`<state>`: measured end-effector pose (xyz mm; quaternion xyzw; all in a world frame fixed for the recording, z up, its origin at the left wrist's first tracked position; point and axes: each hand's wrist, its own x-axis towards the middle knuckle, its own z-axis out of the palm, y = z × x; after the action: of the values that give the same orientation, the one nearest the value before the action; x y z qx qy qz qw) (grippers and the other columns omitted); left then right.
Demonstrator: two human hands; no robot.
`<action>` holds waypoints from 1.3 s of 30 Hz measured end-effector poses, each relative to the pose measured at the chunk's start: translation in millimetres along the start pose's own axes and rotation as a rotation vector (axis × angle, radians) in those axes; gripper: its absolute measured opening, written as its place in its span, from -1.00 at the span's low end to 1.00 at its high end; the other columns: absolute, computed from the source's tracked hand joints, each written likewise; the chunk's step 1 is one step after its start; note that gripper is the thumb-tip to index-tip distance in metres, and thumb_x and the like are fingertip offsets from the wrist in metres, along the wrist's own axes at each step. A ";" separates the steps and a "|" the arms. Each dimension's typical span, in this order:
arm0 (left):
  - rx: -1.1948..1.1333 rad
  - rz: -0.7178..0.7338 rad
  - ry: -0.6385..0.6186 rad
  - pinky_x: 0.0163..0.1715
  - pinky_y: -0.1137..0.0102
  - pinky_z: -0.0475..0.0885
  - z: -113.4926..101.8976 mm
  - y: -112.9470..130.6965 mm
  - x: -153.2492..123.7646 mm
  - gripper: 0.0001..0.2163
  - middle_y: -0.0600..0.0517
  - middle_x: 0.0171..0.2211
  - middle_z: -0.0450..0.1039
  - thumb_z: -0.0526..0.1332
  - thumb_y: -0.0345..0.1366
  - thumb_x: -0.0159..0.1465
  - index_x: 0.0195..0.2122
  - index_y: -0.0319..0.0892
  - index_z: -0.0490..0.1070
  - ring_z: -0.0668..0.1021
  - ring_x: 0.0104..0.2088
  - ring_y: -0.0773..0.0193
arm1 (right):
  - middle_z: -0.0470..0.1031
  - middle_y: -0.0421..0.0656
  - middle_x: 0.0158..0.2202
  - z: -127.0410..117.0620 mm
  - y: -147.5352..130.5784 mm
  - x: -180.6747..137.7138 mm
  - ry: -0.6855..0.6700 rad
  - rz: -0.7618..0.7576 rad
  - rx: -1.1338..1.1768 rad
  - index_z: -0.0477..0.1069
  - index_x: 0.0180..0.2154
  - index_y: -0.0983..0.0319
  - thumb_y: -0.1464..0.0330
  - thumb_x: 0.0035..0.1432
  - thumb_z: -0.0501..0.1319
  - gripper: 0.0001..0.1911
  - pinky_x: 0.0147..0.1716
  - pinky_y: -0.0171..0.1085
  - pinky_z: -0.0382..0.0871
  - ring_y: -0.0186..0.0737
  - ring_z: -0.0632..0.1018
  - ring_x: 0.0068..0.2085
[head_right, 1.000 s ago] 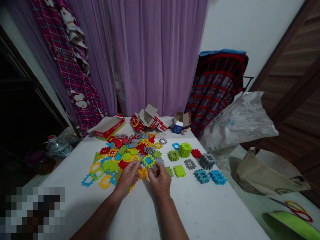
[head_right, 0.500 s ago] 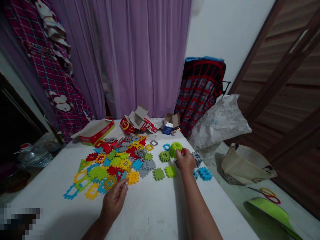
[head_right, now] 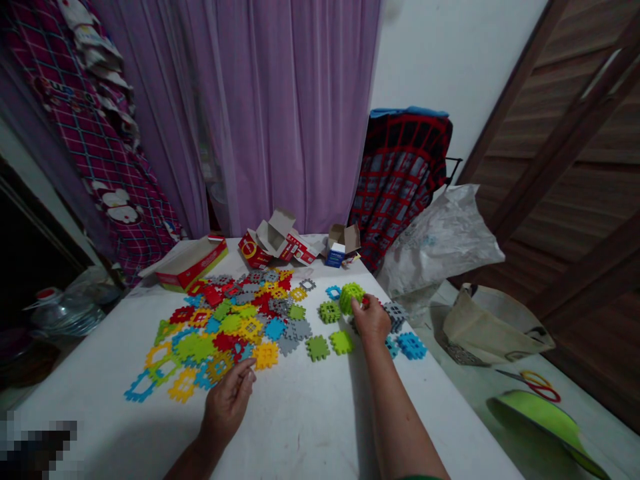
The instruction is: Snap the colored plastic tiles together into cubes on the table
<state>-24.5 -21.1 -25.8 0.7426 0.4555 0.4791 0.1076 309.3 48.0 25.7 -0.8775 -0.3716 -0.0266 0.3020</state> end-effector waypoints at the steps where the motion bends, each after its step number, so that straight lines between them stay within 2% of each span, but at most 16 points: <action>1: 0.002 0.005 -0.001 -0.33 0.51 0.56 0.0 0.1 0.1 -0.73 -0.01 -0.38 0.61 0.05 -0.17 0.37 -0.11 -0.14 0.49 0.65 -0.36 0.31 | 0.61 -0.06 -0.27 0.3 0.4 -0.1 -0.001 -0.002 -0.001 0.52 -0.02 0.20 0.06 0.13 0.16 -0.51 -0.35 -0.25 0.25 -0.04 0.57 -0.27; 6: 0.005 0.015 -0.006 -0.31 0.49 0.57 -0.1 -1.2 -0.2 -0.72 -0.03 -0.37 0.61 0.04 -0.17 0.37 -0.10 -0.16 0.48 0.65 -0.35 0.30 | 0.60 -0.09 -0.29 0.7 1.9 -0.4 -0.015 0.005 0.005 0.51 -0.02 0.19 0.06 0.11 0.18 -0.51 -0.36 -0.25 0.25 -0.05 0.56 -0.28; 13: -0.014 -0.047 -0.040 -0.32 0.49 0.57 1.6 -4.4 -1.7 -0.71 -0.03 -0.37 0.61 0.05 -0.14 0.36 -0.09 -0.14 0.49 0.65 -0.36 0.30 | 0.60 -0.10 -0.31 -2.4 -0.5 -1.5 -0.038 0.010 0.027 0.48 0.01 0.20 0.04 0.08 0.19 -0.47 -0.37 -0.25 0.25 -0.06 0.56 -0.29; 18: -0.037 -0.080 -0.051 -0.35 0.49 0.57 2.9 -7.1 -2.8 -0.71 -0.03 -0.36 0.61 0.06 -0.13 0.35 -0.09 -0.12 0.50 0.64 -0.38 0.29 | 0.59 -0.08 -0.36 -4.9 3.6 -8.8 0.022 0.018 0.102 0.50 -0.01 0.21 0.07 0.04 0.19 -0.47 -0.39 -0.25 0.23 -0.07 0.54 -0.34; 21: -0.039 -0.103 -0.058 -0.34 0.48 0.57 4.1 -7.7 -3.2 -0.71 -0.03 -0.35 0.61 0.05 -0.14 0.36 -0.08 -0.12 0.49 0.64 -0.37 0.30 | 0.55 -0.11 -0.45 -0.9 5.0 -28.5 0.079 -0.014 0.257 0.54 -0.08 0.25 0.09 0.04 0.14 -0.49 -0.40 -0.27 0.24 -0.11 0.53 -0.39; 24: -0.031 -0.104 -0.045 -0.32 0.48 0.56 5.1 -4.8 -1.3 -0.73 -0.03 -0.31 0.62 0.05 -0.19 0.36 -0.09 -0.12 0.49 0.64 -0.34 0.30 | 0.52 -0.12 -0.52 8.3 -0.8 -60.0 0.102 -0.092 0.442 0.57 -0.20 0.28 0.02 0.04 0.08 -0.45 -0.44 -0.28 0.25 -0.16 0.50 -0.46; 28: 0.005 -0.086 -0.044 -0.29 0.48 0.55 1.8 0.9 5.6 -0.76 -0.02 -0.29 0.62 0.05 -0.25 0.35 -0.11 -0.11 0.49 0.64 -0.33 0.31 | 0.48 -0.15 -0.59 19.4 -18.2 -100.7 0.037 -0.189 0.583 0.59 -0.29 0.29 -0.01 0.06 0.08 -0.46 -0.49 -0.31 0.27 -0.23 0.46 -0.55; 31: 0.040 -0.095 -0.019 -0.28 0.48 0.54 -6.4 -0.2 10.7 -0.77 0.00 -0.33 0.61 0.06 -0.26 0.34 -0.11 -0.09 0.48 0.63 -0.33 0.32 | 0.46 -0.18 -0.61 23.7 -30.4 -120.6 -0.026 -0.292 0.649 0.59 -0.30 0.29 0.03 0.08 0.11 -0.50 -0.52 -0.33 0.28 -0.28 0.43 -0.59; 34: 0.080 -0.125 0.040 -0.27 0.48 0.52 -20.4 -11.4 15.2 -0.80 0.02 -0.33 0.60 0.08 -0.25 0.34 -0.14 -0.08 0.48 0.62 -0.32 0.32 | 0.51 -0.16 -0.58 27.7 -35.1 -134.8 -0.026 -0.370 0.691 0.58 -0.29 0.29 0.06 0.11 0.13 -0.54 -0.53 -0.36 0.31 -0.30 0.45 -0.59; 39: 0.258 -0.164 0.080 -0.13 0.36 0.49 -62.9 -55.0 33.6 -0.80 0.01 -0.26 0.58 0.08 -0.27 0.32 -0.17 -0.09 0.49 0.59 -0.21 0.25 | 0.59 -0.11 -0.47 38.0 -30.3 -153.2 -0.037 -0.505 0.706 0.58 -0.31 0.26 0.12 0.14 0.15 -0.63 -0.50 -0.38 0.39 -0.30 0.51 -0.54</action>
<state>-102.6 18.6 -5.4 0.6911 0.5762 0.4352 0.0317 171.6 -12.2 -31.3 -0.6020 -0.5663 0.0448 0.5611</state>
